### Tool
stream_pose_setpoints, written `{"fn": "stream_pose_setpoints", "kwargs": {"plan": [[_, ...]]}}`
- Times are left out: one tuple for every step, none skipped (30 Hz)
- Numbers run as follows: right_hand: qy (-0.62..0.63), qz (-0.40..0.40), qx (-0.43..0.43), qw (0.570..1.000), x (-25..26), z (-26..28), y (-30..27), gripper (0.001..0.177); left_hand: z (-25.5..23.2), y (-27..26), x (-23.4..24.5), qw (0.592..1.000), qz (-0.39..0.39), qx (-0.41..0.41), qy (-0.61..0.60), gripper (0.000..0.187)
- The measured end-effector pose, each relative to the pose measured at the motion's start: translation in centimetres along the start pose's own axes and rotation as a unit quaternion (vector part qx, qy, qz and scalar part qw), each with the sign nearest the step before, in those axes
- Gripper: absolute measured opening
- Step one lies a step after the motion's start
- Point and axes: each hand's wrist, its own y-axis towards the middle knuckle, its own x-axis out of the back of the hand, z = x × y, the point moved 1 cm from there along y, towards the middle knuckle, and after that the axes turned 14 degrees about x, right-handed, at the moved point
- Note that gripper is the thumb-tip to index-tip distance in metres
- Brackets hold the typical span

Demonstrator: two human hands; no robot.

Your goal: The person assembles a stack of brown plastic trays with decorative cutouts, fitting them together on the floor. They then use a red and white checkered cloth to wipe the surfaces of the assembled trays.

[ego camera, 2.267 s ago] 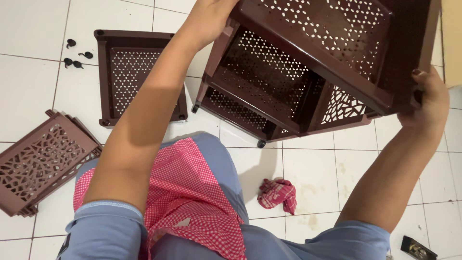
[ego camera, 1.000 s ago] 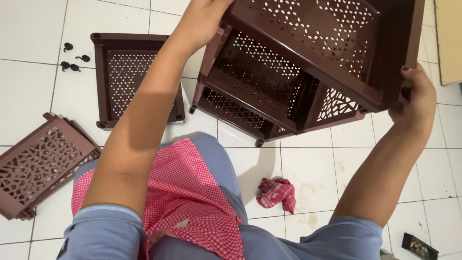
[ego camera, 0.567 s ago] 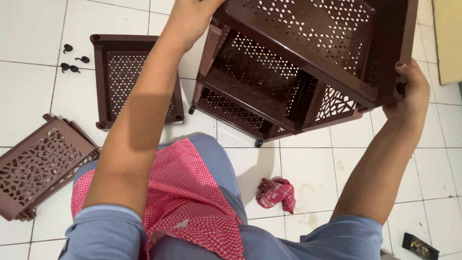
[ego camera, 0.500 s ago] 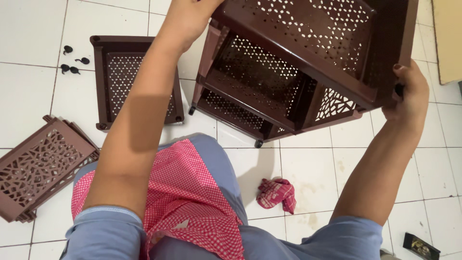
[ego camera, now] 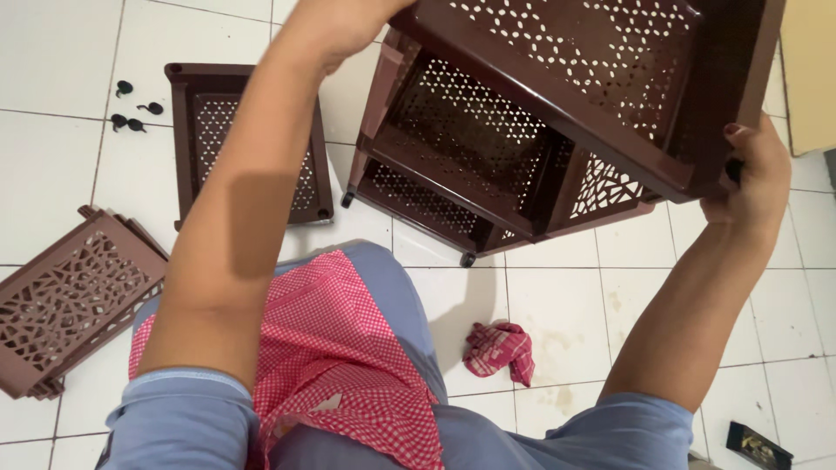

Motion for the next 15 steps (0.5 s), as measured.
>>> {"fn": "stream_pose_setpoints", "kwargs": {"plan": [[-0.008,0.003,0.004,1.0,-0.5,0.2,0.0,0.046,-0.1,-0.2,-0.1,1.0,0.0,-0.009,-0.015,0.034],[-0.009,0.001,0.002,1.0,-1.1,0.4,-0.1,0.048,-0.1,-0.5,-0.3,0.999,0.0,-0.019,-0.031,0.034],[-0.009,-0.003,0.0,1.0,-1.6,0.7,-0.2,0.051,-0.3,-0.7,-0.4,0.999,0.001,-0.028,-0.045,0.034],[-0.009,-0.006,-0.001,1.0,-1.9,0.8,-0.3,0.053,-0.5,-1.0,-0.4,0.999,-0.006,-0.026,-0.037,0.034],[-0.009,-0.006,0.001,1.0,-2.1,1.0,-0.3,0.052,-0.6,-1.3,-0.4,0.999,-0.012,-0.023,-0.03,0.033],[-0.01,-0.007,0.003,1.0,-2.2,1.0,-0.4,0.051,-0.9,-1.6,-0.5,0.999,-0.017,-0.021,-0.023,0.033],[-0.009,-0.007,0.004,1.0,-2.3,1.0,-0.4,0.051,-1.2,-1.7,-0.6,0.999,-0.025,-0.021,-0.009,0.033],[-0.004,-0.005,0.007,1.0,-2.3,0.9,-0.6,0.052,-1.6,-1.9,-0.6,0.999,-0.033,-0.021,0.005,0.033],[0.001,-0.003,0.01,1.0,-2.3,0.9,-0.6,0.053,-2.1,-2.1,-0.7,0.999,-0.042,-0.022,0.02,0.033],[0.007,-0.002,0.013,1.0,-2.2,0.8,-0.6,0.055,-2.5,-2.3,-0.7,0.996,-0.059,0.006,0.066,0.034],[-0.006,-0.005,0.013,1.0,-2.0,0.7,-0.6,0.056,-2.8,-2.6,-0.8,0.99,-0.075,0.034,0.111,0.035],[-0.019,-0.009,0.013,1.0,-1.7,0.5,-0.6,0.057,-3.1,-2.8,-0.9,0.982,-0.091,0.061,0.156,0.036],[-0.032,-0.013,0.013,0.999,-1.4,0.3,-0.5,0.058,-3.3,-3.0,-1.0,0.987,-0.092,0.018,0.132,0.035],[-0.032,-0.013,0.013,0.999,-1.0,0.1,-0.5,0.054,-3.4,-3.2,-1.2,0.99,-0.092,-0.026,0.108,0.033],[-0.031,-0.012,0.012,0.999,-0.7,-0.2,-0.4,0.049,-3.4,-3.2,-1.3,0.99,-0.092,-0.069,0.084,0.032]]}}
